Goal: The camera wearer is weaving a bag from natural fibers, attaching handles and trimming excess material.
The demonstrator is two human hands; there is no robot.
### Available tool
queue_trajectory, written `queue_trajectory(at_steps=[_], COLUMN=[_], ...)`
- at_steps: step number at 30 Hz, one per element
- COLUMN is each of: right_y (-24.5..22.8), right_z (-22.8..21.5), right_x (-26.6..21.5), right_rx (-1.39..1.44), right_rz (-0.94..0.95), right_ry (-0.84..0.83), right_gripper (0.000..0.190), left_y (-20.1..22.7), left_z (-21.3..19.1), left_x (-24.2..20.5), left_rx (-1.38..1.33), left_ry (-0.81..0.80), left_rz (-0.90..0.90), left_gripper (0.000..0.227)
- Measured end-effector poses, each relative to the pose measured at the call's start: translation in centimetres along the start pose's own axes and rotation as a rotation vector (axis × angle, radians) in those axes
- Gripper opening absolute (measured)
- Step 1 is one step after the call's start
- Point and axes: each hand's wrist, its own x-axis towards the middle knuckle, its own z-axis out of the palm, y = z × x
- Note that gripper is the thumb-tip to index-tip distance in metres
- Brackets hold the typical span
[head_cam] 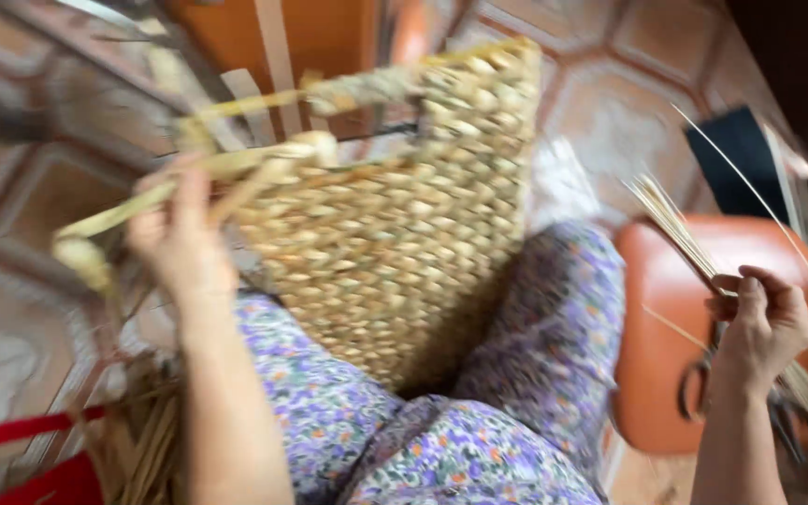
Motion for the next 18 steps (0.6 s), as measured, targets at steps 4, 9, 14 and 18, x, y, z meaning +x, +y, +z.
queue_trajectory(at_steps=[4, 9, 14, 18], right_y=[9.0, 11.9, 15.6, 18.2], right_z=[-10.1, -10.9, -9.2, -7.3], right_x=[-3.2, -6.8, 0.5, 11.8], right_rx=[-0.095, -0.930, -0.967, -0.777], right_rz=[0.064, -0.085, -0.002, -0.371], right_ry=[0.223, 0.150, -0.047, -0.302], right_gripper=[0.008, 0.016, 0.026, 0.026], left_y=[0.5, 1.3, 1.3, 1.4], left_z=[0.6, 1.0, 2.2, 3.9], left_x=[-0.6, -0.4, 0.2, -0.2], left_rx=[-0.007, -0.182, 0.056, 0.283], left_ry=[-0.062, -0.070, 0.000, 0.117], left_rz=[0.010, -0.058, 0.015, -0.077], left_gripper=[0.004, 0.009, 0.010, 0.015])
